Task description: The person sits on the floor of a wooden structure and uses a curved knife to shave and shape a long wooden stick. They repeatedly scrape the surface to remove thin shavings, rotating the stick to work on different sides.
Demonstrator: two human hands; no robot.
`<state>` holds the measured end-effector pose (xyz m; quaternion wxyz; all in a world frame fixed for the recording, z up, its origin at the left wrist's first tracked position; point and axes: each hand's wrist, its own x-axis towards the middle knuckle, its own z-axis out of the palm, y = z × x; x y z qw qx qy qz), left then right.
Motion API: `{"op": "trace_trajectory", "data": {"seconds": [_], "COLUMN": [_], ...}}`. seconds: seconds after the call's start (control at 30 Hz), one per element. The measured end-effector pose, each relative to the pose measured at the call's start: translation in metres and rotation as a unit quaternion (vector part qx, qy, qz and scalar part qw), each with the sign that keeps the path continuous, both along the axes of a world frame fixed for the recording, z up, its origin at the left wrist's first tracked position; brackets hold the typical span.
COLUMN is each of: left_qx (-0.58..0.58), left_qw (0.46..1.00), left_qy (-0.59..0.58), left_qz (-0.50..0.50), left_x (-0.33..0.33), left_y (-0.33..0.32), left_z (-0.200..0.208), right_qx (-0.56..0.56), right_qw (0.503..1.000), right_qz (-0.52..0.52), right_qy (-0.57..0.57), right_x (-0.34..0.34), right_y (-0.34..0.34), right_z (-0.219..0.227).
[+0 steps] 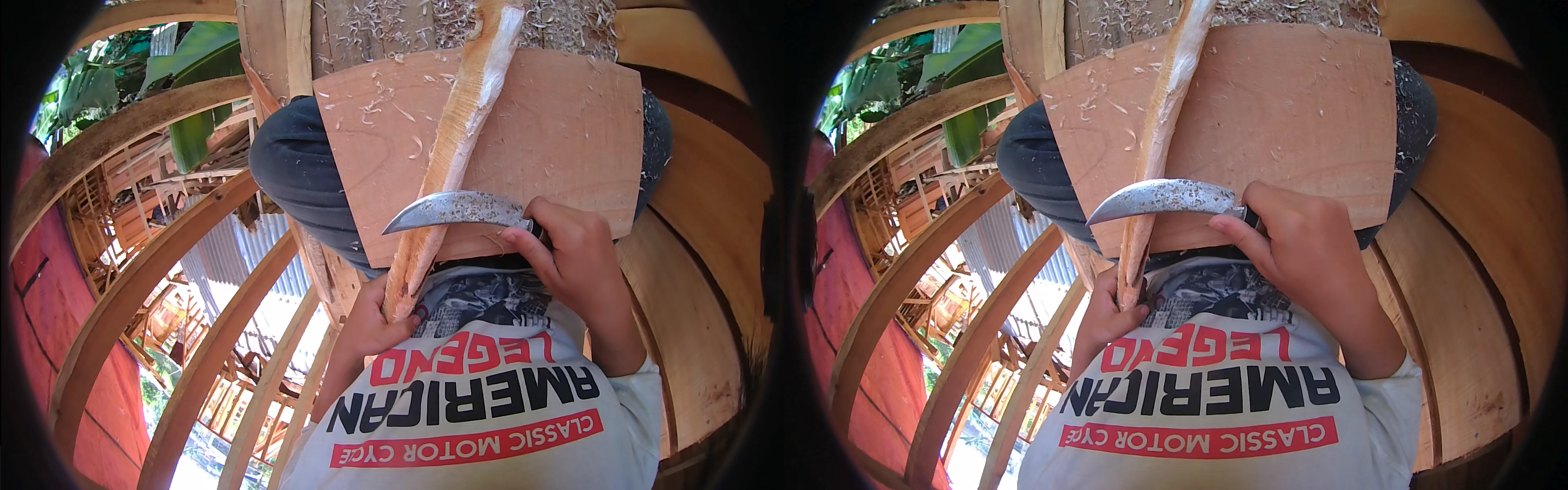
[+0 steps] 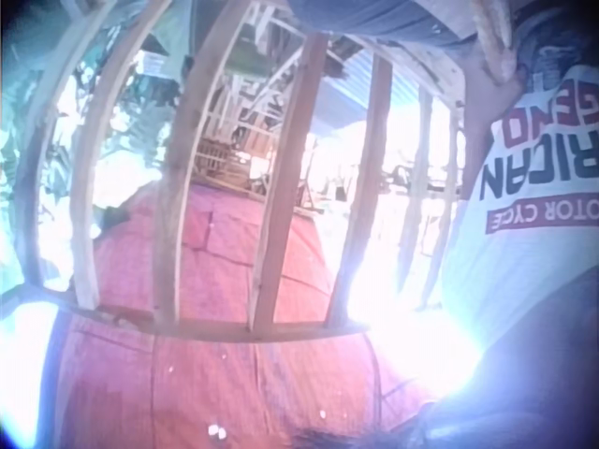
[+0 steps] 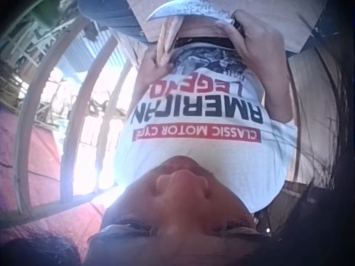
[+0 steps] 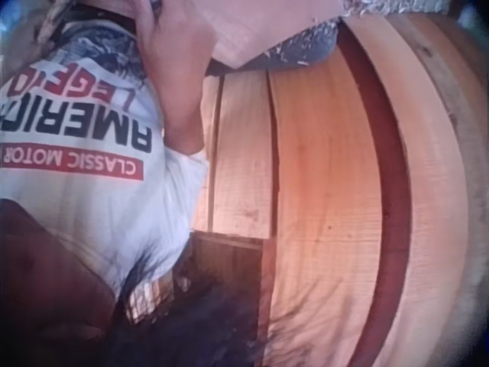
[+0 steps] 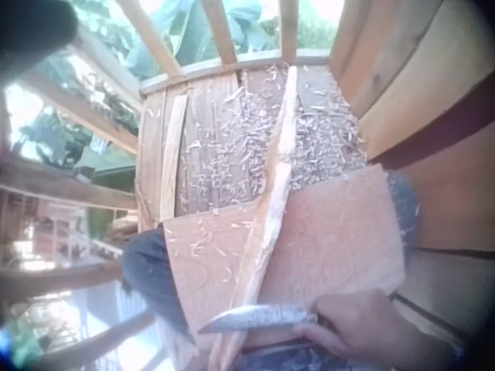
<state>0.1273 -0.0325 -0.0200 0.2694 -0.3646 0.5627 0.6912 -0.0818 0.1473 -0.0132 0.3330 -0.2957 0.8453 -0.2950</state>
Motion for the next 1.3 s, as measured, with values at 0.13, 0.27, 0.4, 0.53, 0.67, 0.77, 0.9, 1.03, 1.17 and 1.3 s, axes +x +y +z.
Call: {"op": "trace_trajectory", "data": {"seconds": [0.13,0.27,0.4,0.53,0.67,0.77,0.9,1.03,1.17,1.3], "left_qx": [0.051,0.081,0.082,0.08,0.093,0.092,0.091,0.091,0.102,0.102], "left_qw": [0.998,0.996,0.996,0.996,0.995,0.995,0.994,0.992,0.99,0.989], "left_qy": [0.024,0.034,0.028,0.043,0.033,0.036,0.046,0.068,0.071,0.069], "left_qz": [0.025,0.027,0.007,0.02,0.017,0.025,0.035,0.057,0.074,0.081], "left_x": [0.015,0.021,0.015,0.017,0.018,0.016,0.016,0.011,0.014,0.013], "left_y": [0.0,-0.001,-0.003,-0.001,-0.001,-0.002,0.0,0.003,0.005,0.006], "left_z": [-0.014,-0.022,-0.022,-0.029,-0.031,-0.03,-0.032,-0.032,-0.034,-0.033], "right_qx": [0.042,0.041,0.046,0.033,0.033,0.029,0.027,0.017,0.017,0.033], "right_qw": [0.998,0.995,0.989,0.983,0.977,0.972,0.972,0.971,0.969,0.963], "right_qz": [0.021,0.02,0.04,0.063,0.065,0.063,0.053,0.051,0.061,0.061], "right_qy": [0.044,0.092,0.134,0.168,0.202,0.224,0.228,0.233,0.24,0.261], "right_x": [0.002,0.002,-0.003,-0.011,-0.015,-0.017,-0.022,-0.025,-0.027,-0.034], "right_y": [-0.006,-0.011,-0.012,-0.014,-0.015,-0.015,-0.017,-0.019,-0.019,-0.018], "right_z": [0.001,-0.004,-0.011,-0.016,-0.02,-0.024,-0.027,-0.029,-0.028,-0.03]}}
